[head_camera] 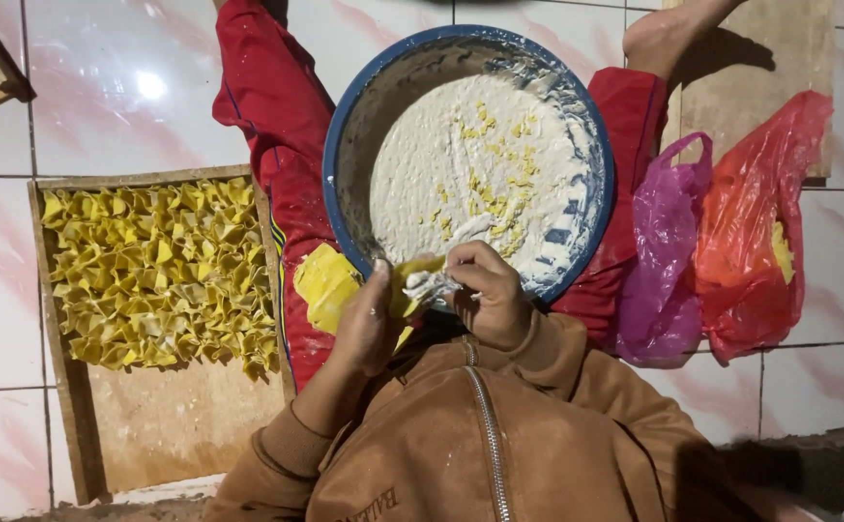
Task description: A person sitting on the floor fills yellow dough wrappers with a white mixture using a fork and folds them into dumplings, placing them on a wooden tray.
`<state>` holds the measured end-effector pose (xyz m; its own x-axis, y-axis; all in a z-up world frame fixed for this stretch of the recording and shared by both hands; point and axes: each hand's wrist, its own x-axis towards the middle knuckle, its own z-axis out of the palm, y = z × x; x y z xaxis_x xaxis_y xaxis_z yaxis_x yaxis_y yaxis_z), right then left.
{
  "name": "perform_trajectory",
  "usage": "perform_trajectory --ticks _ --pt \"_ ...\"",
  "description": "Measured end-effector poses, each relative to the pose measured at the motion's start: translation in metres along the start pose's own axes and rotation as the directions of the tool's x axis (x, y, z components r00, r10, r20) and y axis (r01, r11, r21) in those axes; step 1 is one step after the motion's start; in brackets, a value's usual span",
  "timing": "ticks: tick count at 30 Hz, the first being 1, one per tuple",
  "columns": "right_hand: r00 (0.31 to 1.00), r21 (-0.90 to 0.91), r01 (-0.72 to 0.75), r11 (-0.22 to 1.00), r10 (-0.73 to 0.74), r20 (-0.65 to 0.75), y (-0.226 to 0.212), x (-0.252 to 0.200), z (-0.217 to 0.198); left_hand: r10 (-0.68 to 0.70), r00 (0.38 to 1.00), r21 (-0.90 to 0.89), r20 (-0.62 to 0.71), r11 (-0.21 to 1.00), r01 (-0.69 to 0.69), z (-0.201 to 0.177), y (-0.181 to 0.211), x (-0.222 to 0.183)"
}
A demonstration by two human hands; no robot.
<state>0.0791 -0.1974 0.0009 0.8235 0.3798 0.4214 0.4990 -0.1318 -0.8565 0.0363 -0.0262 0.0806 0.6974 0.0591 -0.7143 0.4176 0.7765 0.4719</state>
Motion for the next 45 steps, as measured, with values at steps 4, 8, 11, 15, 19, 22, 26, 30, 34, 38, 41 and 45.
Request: perform_trajectory --ticks 4,8,11,15,19,22,26,30,34,38,41,45 --pt "0.998 -0.003 -0.013 1.0 0.013 0.067 -0.025 0.019 0.003 -0.056 0.996 0.222 0.075 0.974 0.038 -0.053 -0.026 0.037" --pt "0.987 -0.039 -0.051 0.998 0.056 0.152 -0.028 0.02 0.0 -0.052 0.989 0.327 0.136 0.945 0.005 -0.071 -0.036 0.05" --pt "0.978 -0.069 -0.079 0.994 0.091 0.188 -0.02 0.017 -0.003 -0.037 0.992 0.295 0.123 0.955 -0.001 -0.093 -0.05 0.068" --pt "0.977 0.013 -0.098 0.995 0.093 0.19 -0.008 0.007 -0.004 -0.072 0.991 0.178 0.114 0.983 0.05 -0.091 -0.054 0.072" --pt "0.968 0.03 -0.172 0.985 0.164 0.19 -0.015 0.012 -0.008 -0.154 0.976 0.105 0.151 0.985 0.139 -0.069 -0.033 0.042" --pt "0.969 0.014 -0.199 0.98 0.195 0.153 0.011 -0.003 -0.012 -0.115 0.92 0.054 0.374 0.993 0.102 -0.081 -0.041 0.045" --pt "0.955 0.068 -0.228 0.971 0.21 0.208 0.002 -0.001 -0.009 0.056 0.945 -0.056 0.324 0.998 -0.04 -0.086 -0.06 0.036" --pt "0.956 0.057 -0.209 0.976 0.192 0.221 -0.014 0.007 -0.007 0.205 0.935 0.107 0.289 0.964 -0.245 -0.086 -0.063 0.058" --pt "0.963 0.041 -0.184 0.982 0.171 0.206 -0.019 0.009 -0.004 0.235 0.926 0.271 0.295 0.909 -0.317 -0.075 -0.047 0.041" --pt "0.968 0.075 -0.172 0.982 0.155 0.195 -0.012 0.004 -0.006 0.158 0.963 0.224 0.218 0.952 -0.207 -0.072 -0.041 0.036" --pt "0.962 0.028 -0.216 0.976 0.208 0.176 0.005 -0.01 -0.02 0.067 0.986 0.081 0.151 0.993 -0.08 -0.068 -0.038 0.033" --pt "0.905 0.091 -0.392 0.915 0.365 0.219 -0.008 -0.005 -0.028 0.029 0.986 0.004 0.163 1.0 -0.03 -0.058 -0.042 0.031"
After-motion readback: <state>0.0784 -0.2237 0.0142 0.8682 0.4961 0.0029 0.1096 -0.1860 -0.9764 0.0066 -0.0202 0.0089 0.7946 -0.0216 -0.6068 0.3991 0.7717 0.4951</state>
